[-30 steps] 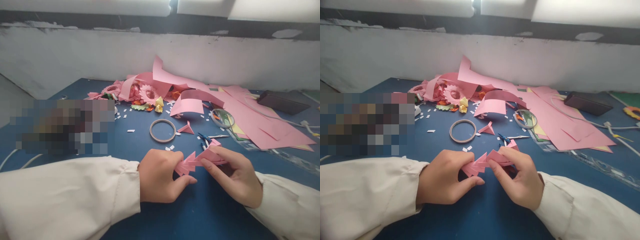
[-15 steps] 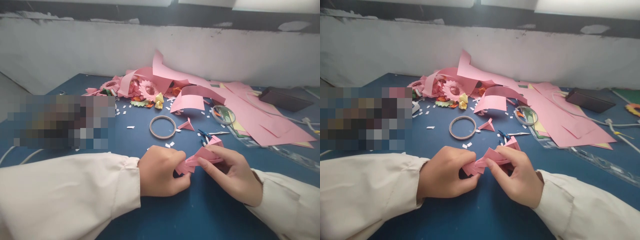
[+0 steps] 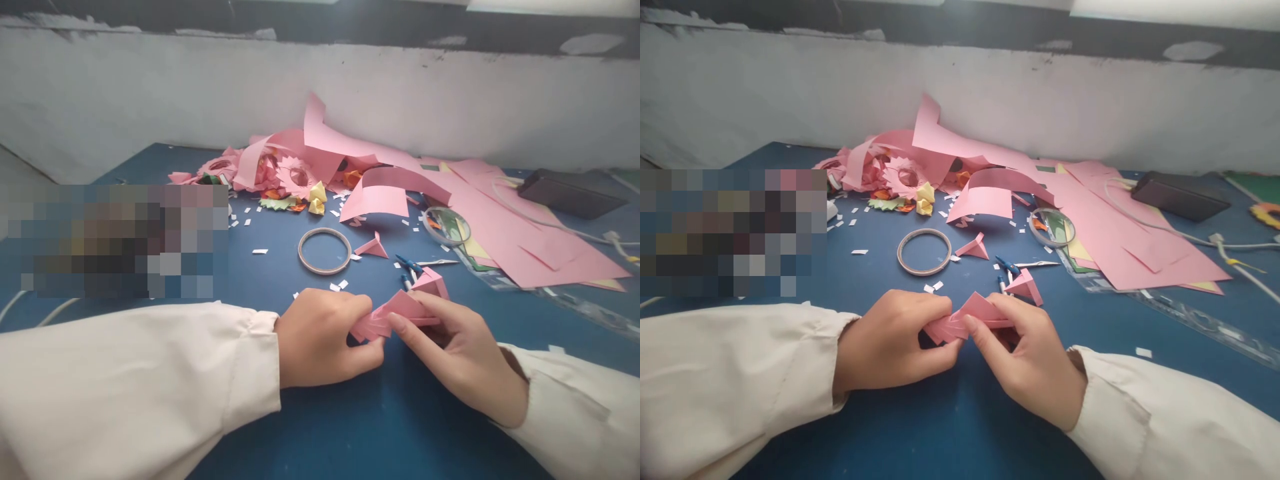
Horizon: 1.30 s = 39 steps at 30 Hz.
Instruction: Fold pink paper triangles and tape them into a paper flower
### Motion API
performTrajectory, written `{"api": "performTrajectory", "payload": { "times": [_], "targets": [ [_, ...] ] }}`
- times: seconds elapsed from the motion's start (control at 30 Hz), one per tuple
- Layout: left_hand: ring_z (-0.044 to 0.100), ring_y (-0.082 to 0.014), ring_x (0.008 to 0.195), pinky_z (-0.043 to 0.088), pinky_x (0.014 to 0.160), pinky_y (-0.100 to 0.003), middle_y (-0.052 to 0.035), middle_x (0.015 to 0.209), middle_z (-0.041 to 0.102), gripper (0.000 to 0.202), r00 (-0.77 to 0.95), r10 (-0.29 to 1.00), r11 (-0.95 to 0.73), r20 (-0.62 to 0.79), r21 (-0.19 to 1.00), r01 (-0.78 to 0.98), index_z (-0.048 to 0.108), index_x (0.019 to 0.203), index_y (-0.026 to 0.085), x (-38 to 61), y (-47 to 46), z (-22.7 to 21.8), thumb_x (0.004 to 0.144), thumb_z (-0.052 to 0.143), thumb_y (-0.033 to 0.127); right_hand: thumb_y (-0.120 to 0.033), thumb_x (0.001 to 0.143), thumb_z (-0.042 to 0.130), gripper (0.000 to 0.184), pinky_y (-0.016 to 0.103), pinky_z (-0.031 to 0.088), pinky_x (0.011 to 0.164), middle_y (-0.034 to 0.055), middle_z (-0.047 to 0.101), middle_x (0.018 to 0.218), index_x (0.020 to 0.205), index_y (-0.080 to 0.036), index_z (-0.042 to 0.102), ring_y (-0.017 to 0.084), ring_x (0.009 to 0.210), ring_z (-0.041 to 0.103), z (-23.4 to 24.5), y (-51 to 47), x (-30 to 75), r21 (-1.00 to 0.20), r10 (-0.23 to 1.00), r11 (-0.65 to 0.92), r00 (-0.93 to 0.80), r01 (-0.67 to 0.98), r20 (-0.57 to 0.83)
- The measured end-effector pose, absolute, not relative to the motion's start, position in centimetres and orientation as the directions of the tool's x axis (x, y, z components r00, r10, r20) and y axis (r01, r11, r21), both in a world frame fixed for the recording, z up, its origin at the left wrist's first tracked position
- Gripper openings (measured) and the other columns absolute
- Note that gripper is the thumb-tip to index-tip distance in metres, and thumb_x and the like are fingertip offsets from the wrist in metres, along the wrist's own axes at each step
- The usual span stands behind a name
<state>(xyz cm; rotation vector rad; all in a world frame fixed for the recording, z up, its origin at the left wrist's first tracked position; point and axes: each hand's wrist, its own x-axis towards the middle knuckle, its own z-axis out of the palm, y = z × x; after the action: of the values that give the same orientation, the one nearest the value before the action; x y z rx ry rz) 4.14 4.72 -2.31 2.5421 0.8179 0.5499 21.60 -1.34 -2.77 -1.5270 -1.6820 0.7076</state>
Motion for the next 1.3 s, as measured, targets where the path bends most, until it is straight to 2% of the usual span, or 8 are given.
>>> {"api": "performTrajectory", "payload": {
  "times": [0.2,0.5,0.67,0.77,0.87,1.0,1.17,1.3],
  "targets": [
    [0.030,-0.0080,0.049,0.023,0.048,-0.023,0.0054,0.053,0.035,0.029,0.755,0.622,-0.700,0.207,0.578,0.419,0.030,0.060,0.018,4.0,4.9,-1.9,0.074,0.055,0.024,-0.038,0.085,0.054,0.024,0.024,0.041,0.046,-0.0010,0.052,0.058,0.069,-0.020,0.055,0.013,0.053,0.050,-2.6,-1.3,21.5,-0.840,0.991,0.119,-0.015,0.530,0.131],
    [0.050,-0.0091,0.060,0.039,0.059,-0.020,-0.0003,0.067,0.059,0.021,0.823,0.545,-0.525,0.158,0.830,0.189,0.060,0.081,0.014,3.6,5.5,-1.3,0.089,0.041,0.020,-0.041,0.090,0.046,0.033,0.023,0.034,0.046,-0.0037,0.039,0.056,0.065,-0.020,0.046,0.009,0.050,0.037,-2.2,-1.3,21.9,-0.885,0.990,0.123,-0.114,0.450,0.080],
    [0.050,-0.0091,0.057,0.040,0.055,-0.020,-0.0001,0.062,0.054,0.021,0.808,0.589,-0.126,-0.027,0.984,0.125,0.058,0.071,0.014,3.8,5.6,-0.5,0.086,0.046,0.021,-0.037,0.097,0.026,0.030,0.024,0.044,0.059,0.0015,0.053,0.077,0.101,-0.022,0.052,0.012,0.065,0.049,-2.3,-1.4,22.6,-0.888,0.957,0.236,-0.254,0.394,0.141],
    [0.043,-0.0078,0.048,0.033,0.048,-0.021,0.0013,0.053,0.048,0.023,0.870,0.458,0.185,-0.181,0.977,0.106,0.054,0.062,0.013,3.6,6.2,-0.5,0.082,0.051,0.024,-0.033,0.096,0.032,0.036,0.028,0.049,0.071,0.0077,0.052,0.108,0.131,-0.027,0.034,0.016,0.088,0.055,-2.8,-1.2,23.0,-0.810,0.897,0.432,-0.287,0.397,0.338],
    [0.034,-0.0061,0.042,0.023,0.044,-0.022,0.0034,0.046,0.038,0.029,0.902,0.361,0.386,-0.236,0.919,0.086,0.047,0.055,0.012,3.6,6.7,-0.6,0.079,0.055,0.027,-0.037,0.094,0.036,0.042,0.035,0.048,0.085,0.0124,0.049,0.118,0.134,-0.023,0.034,0.023,0.107,0.051,-3.0,-0.8,23.4,-0.643,0.745,0.664,-0.418,0.383,0.520],
    [0.024,-0.0059,0.045,0.019,0.046,-0.023,0.0061,0.048,0.024,0.034,0.938,0.247,0.574,-0.243,0.816,0.060,0.037,0.055,0.015,3.9,6.1,-0.6,0.082,0.051,0.027,-0.040,0.093,0.041,0.035,0.032,0.049,0.074,0.0091,0.058,0.089,0.118,-0.018,0.046,0.019,0.084,0.057,-2.7,-0.5,23.5,-0.586,0.669,0.738,-0.472,0.333,0.574],
    [0.042,-0.0098,0.058,0.032,0.050,-0.022,0.0004,0.069,0.044,0.045,0.945,0.260,0.367,-0.197,0.926,0.092,0.047,0.081,0.015,4.1,4.7,-0.4,0.092,0.029,0.055,-0.030,0.094,0.043,0.016,0.023,0.041,0.052,0.0003,0.054,0.064,0.085,-0.020,0.053,0.011,0.055,0.050,-2.5,-1.4,23.0,-0.650,0.778,0.629,-0.343,0.426,0.527],
    [0.046,-0.0102,0.066,0.038,0.061,-0.024,0.0005,0.072,0.048,0.031,0.866,0.480,0.044,-0.138,0.990,0.133,0.049,0.083,0.015,3.9,4.0,-0.4,0.091,0.042,0.044,-0.028,0.094,0.043,0.023,0.020,0.038,0.050,-0.0023,0.055,0.060,0.076,-0.020,0.054,0.008,0.052,0.051,-2.4,-2.1,22.7,-0.708,0.899,0.433,-0.208,0.558,0.385]
  ]
}}
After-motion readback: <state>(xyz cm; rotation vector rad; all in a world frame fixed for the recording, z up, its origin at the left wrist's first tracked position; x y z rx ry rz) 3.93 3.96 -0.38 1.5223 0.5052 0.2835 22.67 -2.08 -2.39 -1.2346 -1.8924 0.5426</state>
